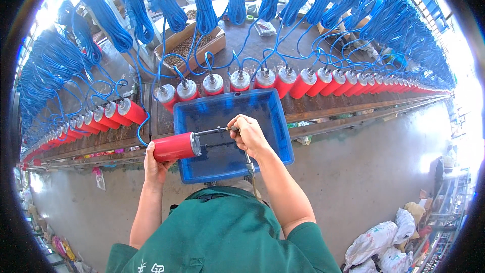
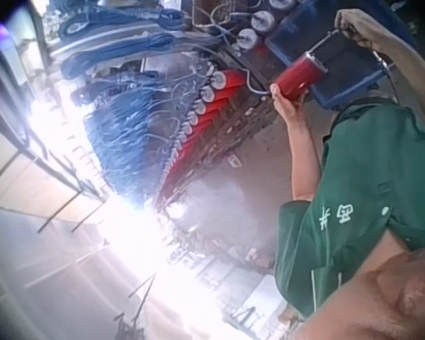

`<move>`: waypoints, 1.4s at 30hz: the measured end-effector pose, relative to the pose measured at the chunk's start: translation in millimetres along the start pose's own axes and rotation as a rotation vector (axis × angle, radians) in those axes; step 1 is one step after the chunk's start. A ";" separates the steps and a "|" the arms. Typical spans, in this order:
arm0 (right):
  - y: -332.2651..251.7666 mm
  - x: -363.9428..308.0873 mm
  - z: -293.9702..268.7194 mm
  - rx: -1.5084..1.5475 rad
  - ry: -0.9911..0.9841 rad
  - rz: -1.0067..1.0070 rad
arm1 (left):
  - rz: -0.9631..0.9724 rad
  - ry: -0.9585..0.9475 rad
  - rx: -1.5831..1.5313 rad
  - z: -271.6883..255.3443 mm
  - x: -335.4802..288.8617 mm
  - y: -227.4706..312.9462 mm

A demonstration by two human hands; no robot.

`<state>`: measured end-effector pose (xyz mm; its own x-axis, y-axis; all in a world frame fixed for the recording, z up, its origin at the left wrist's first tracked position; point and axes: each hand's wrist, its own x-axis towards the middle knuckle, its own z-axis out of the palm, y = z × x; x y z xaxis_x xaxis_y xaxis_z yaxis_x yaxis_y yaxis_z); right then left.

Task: The person picks up a red cylinder from a row on a rack, dips it into a blue bin of liquid to check for leaks, and then uses a small metal tool to tighten or adjust components on the cylinder before replacing it on the rack.

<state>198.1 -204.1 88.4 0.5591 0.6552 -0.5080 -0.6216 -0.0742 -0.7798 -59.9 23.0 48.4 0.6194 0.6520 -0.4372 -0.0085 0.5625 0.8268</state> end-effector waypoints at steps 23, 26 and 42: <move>12.8 10.2 -0.9 0.106 0.034 0.059 | 0.013 0.046 0.029 1.4 3.8 -2.3; -13.6 1.4 -25.1 -0.056 0.034 -0.015 | 0.040 0.065 0.044 9.5 2.3 -0.1; -28.2 -52.1 -259.4 -0.409 0.580 -0.057 | 0.179 0.208 0.177 132.0 24.1 -43.8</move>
<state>328.8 -431.2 41.9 0.8569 0.1695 -0.4869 -0.3908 -0.4024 -0.8279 59.0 -53.0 48.4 0.4462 0.8329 -0.3273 0.0455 0.3442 0.9378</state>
